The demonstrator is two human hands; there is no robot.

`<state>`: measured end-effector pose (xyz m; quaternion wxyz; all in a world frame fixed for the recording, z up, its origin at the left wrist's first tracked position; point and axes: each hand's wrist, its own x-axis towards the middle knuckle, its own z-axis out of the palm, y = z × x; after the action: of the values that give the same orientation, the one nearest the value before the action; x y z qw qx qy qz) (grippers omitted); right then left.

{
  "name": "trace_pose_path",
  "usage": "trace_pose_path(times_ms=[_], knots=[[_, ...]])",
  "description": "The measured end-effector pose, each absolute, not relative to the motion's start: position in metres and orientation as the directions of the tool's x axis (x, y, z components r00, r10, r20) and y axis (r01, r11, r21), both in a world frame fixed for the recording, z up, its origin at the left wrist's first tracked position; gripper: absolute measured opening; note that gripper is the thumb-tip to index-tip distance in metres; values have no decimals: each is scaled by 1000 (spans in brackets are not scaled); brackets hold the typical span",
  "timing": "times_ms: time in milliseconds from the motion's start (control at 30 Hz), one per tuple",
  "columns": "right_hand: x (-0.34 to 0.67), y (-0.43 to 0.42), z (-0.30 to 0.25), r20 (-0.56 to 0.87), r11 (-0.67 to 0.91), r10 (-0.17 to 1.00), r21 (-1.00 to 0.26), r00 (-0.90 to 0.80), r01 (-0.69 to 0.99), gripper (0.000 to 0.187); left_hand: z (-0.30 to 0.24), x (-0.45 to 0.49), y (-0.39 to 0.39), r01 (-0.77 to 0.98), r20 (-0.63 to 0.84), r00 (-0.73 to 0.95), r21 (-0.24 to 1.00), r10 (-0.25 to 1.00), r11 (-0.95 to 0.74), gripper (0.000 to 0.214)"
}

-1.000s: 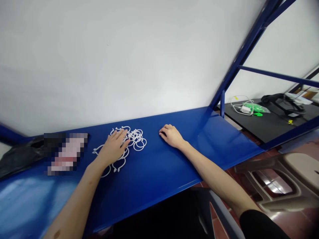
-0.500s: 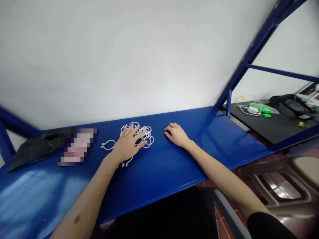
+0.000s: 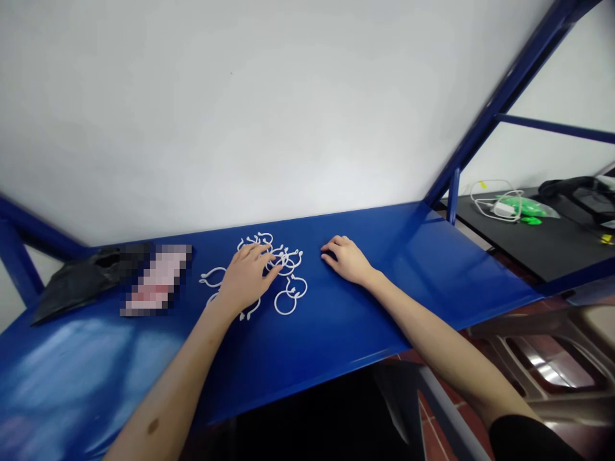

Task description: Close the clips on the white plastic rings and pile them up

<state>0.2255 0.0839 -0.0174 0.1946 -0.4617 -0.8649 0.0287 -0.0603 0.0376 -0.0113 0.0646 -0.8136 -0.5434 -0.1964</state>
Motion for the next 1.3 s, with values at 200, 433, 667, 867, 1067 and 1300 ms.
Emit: trace_pose_path(times_ms=[200, 433, 667, 867, 1067, 1300], knots=[[228, 84, -16, 308, 592, 798, -247, -518, 767, 24, -2, -78, 40, 945, 429, 181, 174, 885, -277, 45], [216, 57, -4, 326, 720, 693, -354, -643, 597, 27, 1, -109, 46, 926, 301, 130, 303, 945, -224, 60], [170, 17, -4, 273, 827, 560, -237, -782, 509, 23, -25, -85, 52, 923, 164, 96, 354, 982, -149, 72], [163, 14, -8, 340, 792, 611, -262, -715, 551, 27, -19, -65, 48, 868, 368, 69, 436, 927, -238, 66], [184, 25, -1, 352, 734, 677, -374, -646, 566, 22, -1, -67, 37, 871, 387, 185, 361, 903, -333, 56], [197, 35, -2, 328, 664, 746, -425, -579, 615, 20, 10, -78, 27, 899, 153, 322, 259, 934, -353, 78]])
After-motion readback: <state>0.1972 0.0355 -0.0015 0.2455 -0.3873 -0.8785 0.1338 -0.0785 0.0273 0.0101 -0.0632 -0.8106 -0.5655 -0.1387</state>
